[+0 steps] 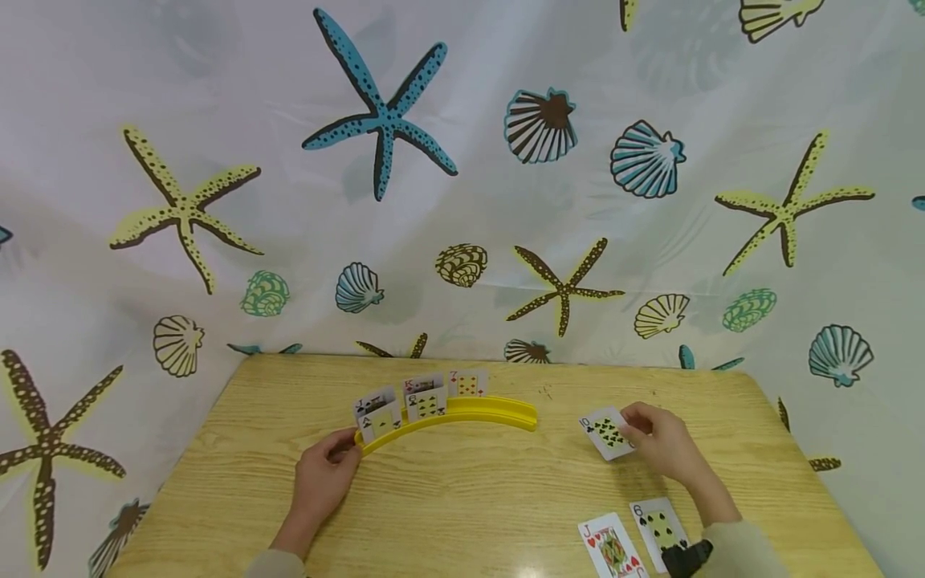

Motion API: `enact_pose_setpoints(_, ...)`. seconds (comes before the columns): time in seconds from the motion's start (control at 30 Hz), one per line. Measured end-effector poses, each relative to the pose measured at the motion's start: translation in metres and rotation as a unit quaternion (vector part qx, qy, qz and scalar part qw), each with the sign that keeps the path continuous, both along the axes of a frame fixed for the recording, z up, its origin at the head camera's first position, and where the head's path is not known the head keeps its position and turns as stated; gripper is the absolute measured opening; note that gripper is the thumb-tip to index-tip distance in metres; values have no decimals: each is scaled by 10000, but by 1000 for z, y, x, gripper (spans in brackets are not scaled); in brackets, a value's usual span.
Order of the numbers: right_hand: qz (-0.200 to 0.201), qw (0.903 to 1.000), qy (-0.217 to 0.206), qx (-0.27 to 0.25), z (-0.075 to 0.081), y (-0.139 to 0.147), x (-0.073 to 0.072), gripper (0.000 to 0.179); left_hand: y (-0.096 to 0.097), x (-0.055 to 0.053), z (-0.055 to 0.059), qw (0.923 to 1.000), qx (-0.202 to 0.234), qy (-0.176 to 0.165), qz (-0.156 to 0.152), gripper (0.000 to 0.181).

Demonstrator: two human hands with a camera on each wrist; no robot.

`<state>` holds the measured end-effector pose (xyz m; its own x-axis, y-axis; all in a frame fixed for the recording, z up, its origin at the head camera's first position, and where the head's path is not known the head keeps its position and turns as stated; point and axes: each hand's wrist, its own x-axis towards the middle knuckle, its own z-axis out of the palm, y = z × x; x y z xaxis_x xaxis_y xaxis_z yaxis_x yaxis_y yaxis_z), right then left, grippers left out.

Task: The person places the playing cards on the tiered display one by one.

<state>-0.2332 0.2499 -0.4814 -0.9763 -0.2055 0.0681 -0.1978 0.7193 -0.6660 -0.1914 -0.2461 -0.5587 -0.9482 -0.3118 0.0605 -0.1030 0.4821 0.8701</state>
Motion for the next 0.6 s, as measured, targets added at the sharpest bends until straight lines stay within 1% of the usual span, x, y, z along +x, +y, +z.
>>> enact_pose_setpoints(0.3, 164, 9973, 31, -710, 4, -16, -6, 22, 1, 0, 0, 10000, -64, -66, 27, 33)
enact_pose_setpoints(0.6, 226, 9924, -251, -1186, 3, -38, -12, 22, 1, 0, 2, 9999, -110, -58, 25, 33)
